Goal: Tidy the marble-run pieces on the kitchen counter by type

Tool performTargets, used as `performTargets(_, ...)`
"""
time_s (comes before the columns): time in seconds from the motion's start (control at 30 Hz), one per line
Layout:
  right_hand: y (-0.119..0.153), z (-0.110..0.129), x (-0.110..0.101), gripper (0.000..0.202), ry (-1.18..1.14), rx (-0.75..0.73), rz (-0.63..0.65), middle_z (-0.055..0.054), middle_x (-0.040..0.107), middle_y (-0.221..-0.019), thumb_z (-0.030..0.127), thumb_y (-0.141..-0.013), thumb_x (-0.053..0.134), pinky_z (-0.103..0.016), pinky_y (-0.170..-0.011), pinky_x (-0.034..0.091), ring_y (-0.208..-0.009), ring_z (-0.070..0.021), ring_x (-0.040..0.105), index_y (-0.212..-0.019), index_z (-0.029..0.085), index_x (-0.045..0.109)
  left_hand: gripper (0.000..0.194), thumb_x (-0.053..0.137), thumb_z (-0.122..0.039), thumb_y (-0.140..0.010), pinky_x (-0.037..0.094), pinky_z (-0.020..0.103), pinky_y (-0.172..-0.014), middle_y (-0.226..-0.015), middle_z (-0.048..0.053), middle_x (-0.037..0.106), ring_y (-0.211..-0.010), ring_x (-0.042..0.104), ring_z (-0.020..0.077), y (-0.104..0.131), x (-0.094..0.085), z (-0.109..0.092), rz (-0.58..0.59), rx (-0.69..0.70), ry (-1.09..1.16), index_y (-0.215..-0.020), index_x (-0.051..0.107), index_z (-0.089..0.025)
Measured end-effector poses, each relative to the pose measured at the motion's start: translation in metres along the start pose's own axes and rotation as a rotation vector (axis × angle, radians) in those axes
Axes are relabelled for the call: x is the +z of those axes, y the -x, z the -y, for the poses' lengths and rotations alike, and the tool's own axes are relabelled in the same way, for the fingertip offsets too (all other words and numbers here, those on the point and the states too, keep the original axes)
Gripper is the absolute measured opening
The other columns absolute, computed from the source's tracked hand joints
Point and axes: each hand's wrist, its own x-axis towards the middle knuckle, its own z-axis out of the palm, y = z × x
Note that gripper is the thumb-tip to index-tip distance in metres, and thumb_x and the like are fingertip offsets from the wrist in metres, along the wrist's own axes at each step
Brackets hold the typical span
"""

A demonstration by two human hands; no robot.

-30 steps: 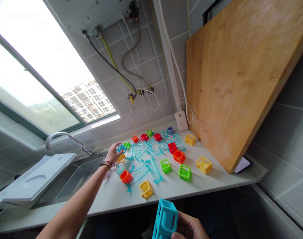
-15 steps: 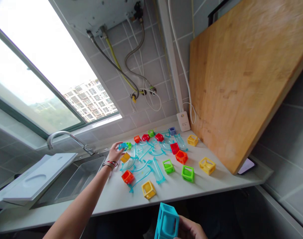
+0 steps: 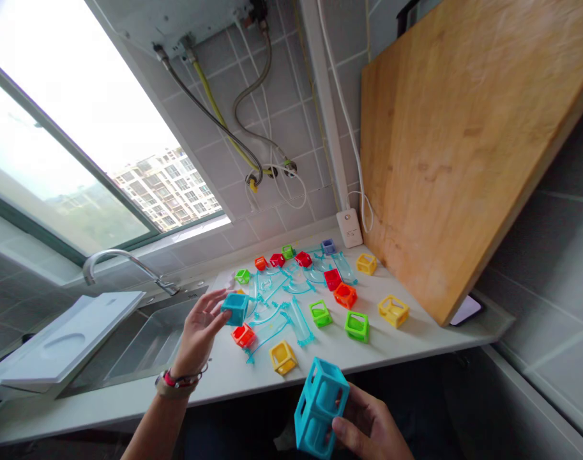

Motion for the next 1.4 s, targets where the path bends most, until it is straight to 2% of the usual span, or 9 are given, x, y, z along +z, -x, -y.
performTargets(0.1,-0.008,0.019,0.011,0.036,-0.118,-0.101,-0.094,-0.011,0.079,-0.099,0.047,-0.081,0.08,-0.046,-0.085,0.061,-0.094,-0.0313,0.074,-0.107,0.023,0.08,0.038,0.077,-0.036,-0.085,0.059,0.032,-0.08,-0.12,0.015,0.072,-0.104,0.069,0.0268,0.078,0.026,-0.024,0.135,-0.172,0.112,-0.117,0.068,-0.018)
performTargets(0.17,-0.012,0.03,0.022,0.032,-0.175,-0.142,-0.128,-0.01,0.079,-0.102,0.043,-0.084,0.078,-0.043,-0.086,0.061,-0.093,-0.0279,0.074,-0.11,0.024,0.078,0.04,0.077,-0.037,-0.085,0.058,0.029,-0.074,-0.112,0.014,0.073,-0.097,0.069,0.0254,0.117,0.04,-0.032,0.173,-0.275,0.133,-0.118,0.068,-0.018)
performTargets(0.23,-0.014,0.036,0.035,0.031,-0.194,-0.151,-0.125,-0.009,0.079,-0.103,0.04,-0.086,0.078,-0.04,-0.084,0.061,-0.091,-0.0251,0.074,-0.113,0.024,0.077,0.04,0.078,-0.037,-0.084,0.057,0.027,-0.07,-0.105,0.012,0.074,-0.089,0.069,0.0233,0.144,0.049,-0.035,0.165,-0.347,0.121,-0.119,0.068,-0.019)
performTargets(0.33,-0.011,0.034,0.053,0.03,-0.189,-0.149,-0.081,-0.008,0.079,-0.103,0.038,-0.086,0.079,-0.038,-0.081,0.062,-0.087,-0.0234,0.074,-0.112,0.024,0.076,0.04,0.078,-0.037,-0.084,0.058,0.028,-0.07,-0.11,0.012,0.073,-0.089,0.068,0.0232,0.162,0.052,-0.04,0.157,-0.386,0.078,-0.119,0.068,-0.02)
performTargets(0.43,-0.005,0.028,0.065,0.029,-0.169,-0.135,-0.027,-0.009,0.079,-0.104,0.038,-0.086,0.079,-0.038,-0.08,0.062,-0.088,-0.0241,0.074,-0.111,0.023,0.076,0.039,0.077,-0.037,-0.085,0.058,0.028,-0.071,-0.116,0.013,0.071,-0.092,0.068,0.0238,0.168,0.049,-0.047,0.176,-0.363,0.008,-0.119,0.068,-0.02)
performTargets(0.53,0.0,0.022,0.071,0.03,-0.136,-0.144,-0.014,-0.01,0.079,-0.105,0.038,-0.085,0.079,-0.038,-0.079,0.062,-0.093,-0.0259,0.074,-0.111,0.022,0.076,0.041,0.077,-0.039,-0.084,0.057,0.027,-0.07,-0.108,0.012,0.072,-0.09,0.067,0.0231,0.169,0.048,-0.052,0.173,-0.355,-0.031,-0.119,0.068,-0.019)
performTargets(0.73,0.003,0.019,0.069,0.033,-0.088,-0.176,-0.028,-0.01,0.078,-0.107,0.038,-0.084,0.08,-0.04,-0.086,0.06,-0.095,-0.0271,0.073,-0.112,0.021,0.075,0.043,0.078,-0.041,-0.083,0.055,0.025,-0.065,-0.098,0.009,0.071,-0.082,0.067,0.0211,0.169,0.054,-0.053,0.201,-0.36,-0.01,-0.119,0.069,-0.02)
performTargets(1.07,-0.002,0.018,0.067,0.033,-0.131,-0.157,-0.025,-0.009,0.077,-0.109,0.037,-0.087,0.078,-0.04,-0.082,0.06,-0.098,-0.0276,0.072,-0.114,0.02,0.072,0.038,0.08,-0.043,-0.081,0.055,0.027,-0.067,-0.093,0.008,0.071,-0.086,0.067,0.0236,0.164,0.065,-0.05,0.167,-0.422,0.033,-0.111,0.072,-0.021)
performTargets(1.4,-0.006,0.01,0.069,0.037,-0.149,-0.129,-0.132,-0.007,0.076,-0.104,0.041,-0.083,0.082,-0.034,-0.072,0.061,-0.088,-0.0234,0.072,-0.111,0.02,0.07,0.038,0.077,-0.044,-0.083,0.05,0.023,-0.062,-0.084,0.004,0.065,-0.072,0.06,0.0165,0.167,0.074,-0.046,0.145,-0.448,0.021,-0.112,0.072,-0.02)
